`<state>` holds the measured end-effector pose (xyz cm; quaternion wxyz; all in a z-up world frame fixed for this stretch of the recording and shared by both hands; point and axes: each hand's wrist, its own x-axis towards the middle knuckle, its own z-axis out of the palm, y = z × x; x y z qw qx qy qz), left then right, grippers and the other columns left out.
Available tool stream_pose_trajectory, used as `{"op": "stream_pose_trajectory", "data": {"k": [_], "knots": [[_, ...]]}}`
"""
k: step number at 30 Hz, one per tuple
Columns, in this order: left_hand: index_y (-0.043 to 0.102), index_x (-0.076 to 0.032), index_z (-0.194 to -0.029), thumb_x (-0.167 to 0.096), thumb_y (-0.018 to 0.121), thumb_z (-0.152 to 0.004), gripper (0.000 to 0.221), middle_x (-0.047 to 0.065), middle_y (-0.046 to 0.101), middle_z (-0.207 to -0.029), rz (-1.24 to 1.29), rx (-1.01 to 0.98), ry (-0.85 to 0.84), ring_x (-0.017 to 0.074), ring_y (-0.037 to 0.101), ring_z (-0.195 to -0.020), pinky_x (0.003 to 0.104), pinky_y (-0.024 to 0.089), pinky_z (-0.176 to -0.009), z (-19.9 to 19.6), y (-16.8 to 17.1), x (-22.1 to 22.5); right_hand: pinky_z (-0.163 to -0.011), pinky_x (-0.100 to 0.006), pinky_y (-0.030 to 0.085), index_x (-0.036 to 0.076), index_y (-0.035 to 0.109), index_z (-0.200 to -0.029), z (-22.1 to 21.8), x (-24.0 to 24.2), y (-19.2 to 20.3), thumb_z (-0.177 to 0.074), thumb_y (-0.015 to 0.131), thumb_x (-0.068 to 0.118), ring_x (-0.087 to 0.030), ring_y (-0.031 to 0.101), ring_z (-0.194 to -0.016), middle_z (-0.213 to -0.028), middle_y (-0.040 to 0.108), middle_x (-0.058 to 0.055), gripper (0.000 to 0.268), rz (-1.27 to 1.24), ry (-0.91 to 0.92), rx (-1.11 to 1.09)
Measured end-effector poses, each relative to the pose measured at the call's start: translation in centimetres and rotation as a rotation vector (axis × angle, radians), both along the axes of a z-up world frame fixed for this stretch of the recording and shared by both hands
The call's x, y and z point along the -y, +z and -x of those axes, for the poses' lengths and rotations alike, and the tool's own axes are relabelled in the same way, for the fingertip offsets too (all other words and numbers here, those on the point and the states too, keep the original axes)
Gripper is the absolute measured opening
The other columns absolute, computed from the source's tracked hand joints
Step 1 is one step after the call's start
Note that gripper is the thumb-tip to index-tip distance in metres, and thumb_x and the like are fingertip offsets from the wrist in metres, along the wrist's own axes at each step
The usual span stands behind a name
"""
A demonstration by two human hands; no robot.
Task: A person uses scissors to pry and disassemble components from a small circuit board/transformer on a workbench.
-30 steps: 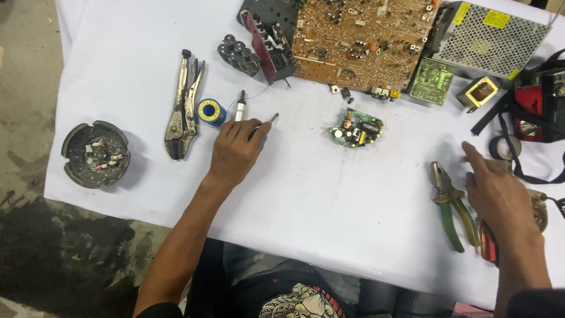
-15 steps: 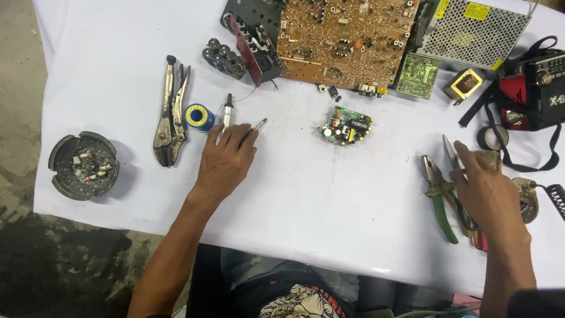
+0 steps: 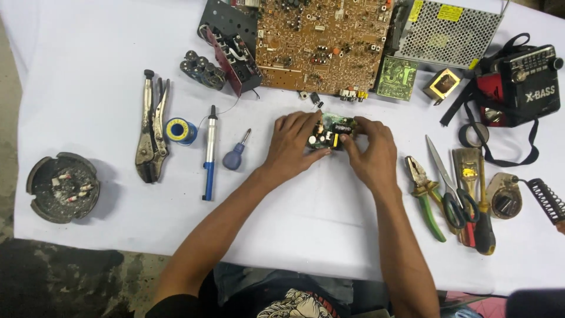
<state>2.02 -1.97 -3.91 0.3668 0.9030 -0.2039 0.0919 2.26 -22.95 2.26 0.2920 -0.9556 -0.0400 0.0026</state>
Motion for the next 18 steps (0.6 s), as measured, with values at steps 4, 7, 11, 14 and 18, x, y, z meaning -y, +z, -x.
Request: {"op": "stream_pose_trajectory", "data": {"k": [4,7,11,14,18], "knots": [[0.043,-0.008,-0.157,-0.04,0.083,-0.09,0.084,0.02,0.067,-0.127,0.183,-0.124,-0.023,0.0352,0.062,-0.123,0.054,0.034,-0.113,0.4,-0.5,-0.3,-0.083,-0.048,0.059,0.002,0.062,-0.129,0.3,-0.3,-2.1,-0.092,0.077,0.001,-0.033,0.07,-0.095,-0.105,0.062,-0.014,0.04,-0.4,-0.058,0.071],[0.036,-0.011,-0.162,-0.029,0.085,-0.09,0.089,0.018,0.066,-0.133,0.393,-0.168,-0.073,0.0354,0.063,-0.123,0.052,0.04,-0.112,0.3,-0.9,-0.6,-0.082,-0.038,0.061,-0.003,0.057,-0.132,0.6,-0.3,-4.2,-0.093,0.072,-0.007,-0.023,0.068,-0.097,-0.104,0.055,-0.009,0.042,-0.74,-0.082,0.064],[0.042,-0.012,-0.161,-0.02,0.08,-0.095,0.076,0.018,0.069,-0.132,0.455,-0.168,-0.104,0.0353,0.066,-0.122,0.052,0.043,-0.112,0.1,0.0,-0.9,-0.079,-0.034,0.061,-0.006,0.058,-0.121,0.2,0.5,-5.1,-0.095,0.07,-0.003,-0.022,0.068,-0.09,-0.105,0.056,-0.013,0.029,-0.826,-0.096,0.053],[0.043,-0.013,-0.16,-0.019,0.08,-0.095,0.075,0.017,0.069,-0.134,0.472,-0.168,-0.107,0.034,0.067,-0.123,0.051,0.044,-0.112,0.1,-0.1,-0.8,-0.076,-0.036,0.06,-0.007,0.061,-0.112,-0.8,0.7,-4.2,-0.099,0.066,-0.002,-0.025,0.07,-0.087,-0.111,0.058,-0.018,0.015,-0.782,-0.042,0.083],[0.047,-0.014,-0.158,-0.017,0.082,-0.093,0.073,0.012,0.068,-0.139,0.534,-0.183,-0.096,0.0313,0.067,-0.125,0.048,0.048,-0.111,0.1,0.3,-0.7,-0.074,-0.036,0.061,-0.009,0.065,-0.109,-1.8,1.6,-5.1,-0.098,0.065,-0.005,-0.026,0.074,-0.087,-0.111,0.066,-0.022,0.011,-0.742,-0.02,0.047]]}}
